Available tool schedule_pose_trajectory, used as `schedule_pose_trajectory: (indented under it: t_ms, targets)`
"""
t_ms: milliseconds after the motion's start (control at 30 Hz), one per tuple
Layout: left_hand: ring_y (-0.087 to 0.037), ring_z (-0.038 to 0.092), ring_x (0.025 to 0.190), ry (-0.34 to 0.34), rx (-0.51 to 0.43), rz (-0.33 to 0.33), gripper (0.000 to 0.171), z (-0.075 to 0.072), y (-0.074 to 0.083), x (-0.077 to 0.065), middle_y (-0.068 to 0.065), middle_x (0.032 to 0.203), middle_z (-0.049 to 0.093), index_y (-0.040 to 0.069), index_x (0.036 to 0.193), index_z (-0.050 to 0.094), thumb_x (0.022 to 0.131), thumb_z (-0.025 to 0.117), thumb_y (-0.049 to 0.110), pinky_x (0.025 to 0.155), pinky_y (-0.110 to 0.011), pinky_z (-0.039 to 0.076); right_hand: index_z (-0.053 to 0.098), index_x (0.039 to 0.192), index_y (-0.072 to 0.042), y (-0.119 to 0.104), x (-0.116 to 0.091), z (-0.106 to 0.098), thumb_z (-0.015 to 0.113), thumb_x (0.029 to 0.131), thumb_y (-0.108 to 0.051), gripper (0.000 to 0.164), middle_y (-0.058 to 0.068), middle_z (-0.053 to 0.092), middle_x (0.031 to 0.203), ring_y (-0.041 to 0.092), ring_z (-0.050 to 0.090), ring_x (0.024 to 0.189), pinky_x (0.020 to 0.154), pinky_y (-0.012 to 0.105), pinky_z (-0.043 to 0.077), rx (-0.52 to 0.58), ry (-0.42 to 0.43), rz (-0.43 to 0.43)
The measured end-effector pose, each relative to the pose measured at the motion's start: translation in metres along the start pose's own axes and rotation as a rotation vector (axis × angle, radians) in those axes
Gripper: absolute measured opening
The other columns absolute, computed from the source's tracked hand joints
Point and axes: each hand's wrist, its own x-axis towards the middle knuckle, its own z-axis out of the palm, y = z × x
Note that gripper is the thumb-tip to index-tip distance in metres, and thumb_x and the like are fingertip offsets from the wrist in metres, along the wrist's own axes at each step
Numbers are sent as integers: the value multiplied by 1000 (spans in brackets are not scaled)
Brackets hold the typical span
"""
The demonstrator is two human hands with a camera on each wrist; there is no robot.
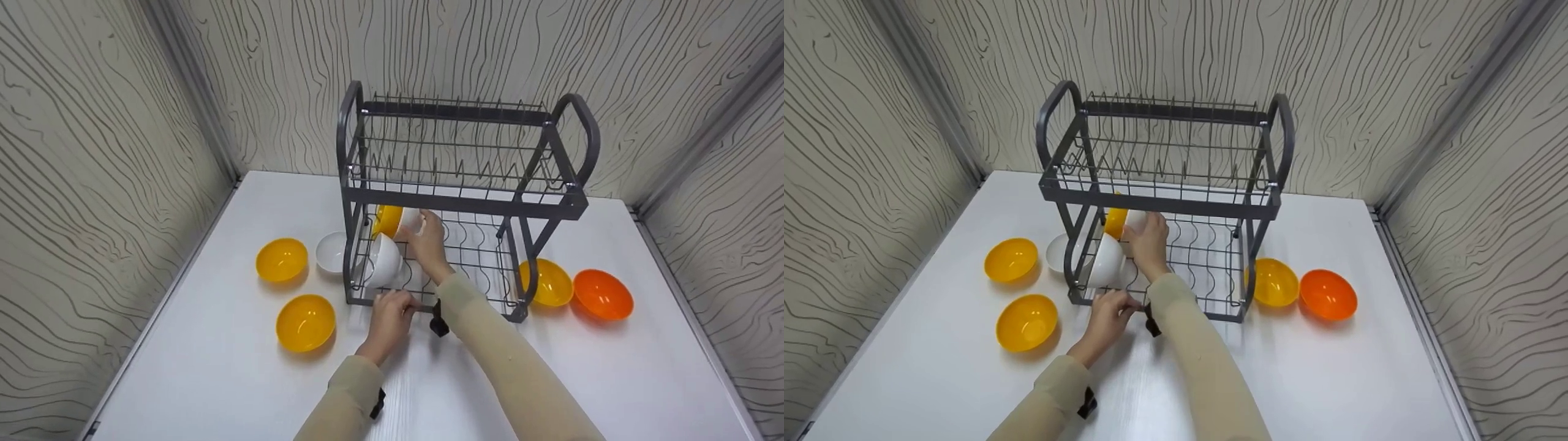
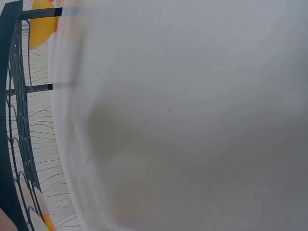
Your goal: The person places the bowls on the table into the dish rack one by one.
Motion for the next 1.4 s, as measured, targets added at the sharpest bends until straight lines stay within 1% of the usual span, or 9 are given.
schedule_pose_trajectory:
  t_ms: [133,367,467,700,833,1100,1233,1300,1400]
  targets:
    - [-10,56,71,11,0,10,12,0,0,-1,9,73,67,18,75,66,74,71,8,70,-26,37,31,138,-5,-2,-5,-5,57,90,-31,60,14,33,143,29,28,136,114,44,24,32,-11,8]
    - [-10,57,73,-14,-14,-21,13,0,1,0,9,75,68,19,77,67,74,71,7,71,-26,37,34,137,-4,-3,-15,-14,58,90,-25,56,13,35,141,28,29,135,114,44,23,90,0,-42]
    - [-9,58,73,-25,-12,-34,13,0,1,0,9,75,67,19,77,66,75,71,7,70,-25,37,34,137,-3,-1,-20,-20,58,89,-24,57,13,35,141,28,28,135,114,45,23,91,4,-56]
    - [-9,58,74,-46,-6,-60,12,-1,2,-1,9,76,67,19,78,67,75,71,8,71,-26,38,34,137,-11,4,-33,-36,57,90,-32,56,9,33,144,26,25,138,114,46,21,61,11,-66]
    - [-9,57,73,-45,-6,-63,11,-1,3,-2,10,75,67,20,78,67,77,70,9,71,-25,37,36,137,-11,6,-43,-45,57,91,-30,54,10,32,145,25,25,138,115,45,21,87,28,-96]
    - [-9,56,72,-27,-5,-55,10,-1,3,-3,9,74,66,19,77,66,76,70,9,70,-25,36,39,134,-5,23,-81,-69,56,92,-20,47,11,37,142,25,30,135,112,46,24,169,116,-147]
    - [-10,57,72,-31,-3,-63,10,-1,3,-3,8,74,66,18,77,66,76,70,9,72,-26,37,42,130,-2,32,-104,-87,55,91,-12,42,12,40,140,25,32,134,114,44,22,174,205,-146]
    - [-10,57,73,-34,-7,-68,10,-1,4,-2,8,74,66,18,77,67,76,70,9,73,-27,38,43,128,1,36,-112,-99,55,90,-6,40,14,40,140,26,32,134,115,39,22,169,262,-158]
    - [-11,58,74,-33,-12,-74,9,-2,4,-1,8,75,66,18,78,67,76,70,10,73,-27,38,45,125,6,42,-121,-118,54,88,4,38,19,40,138,25,33,132,115,24,22,175,351,-206]
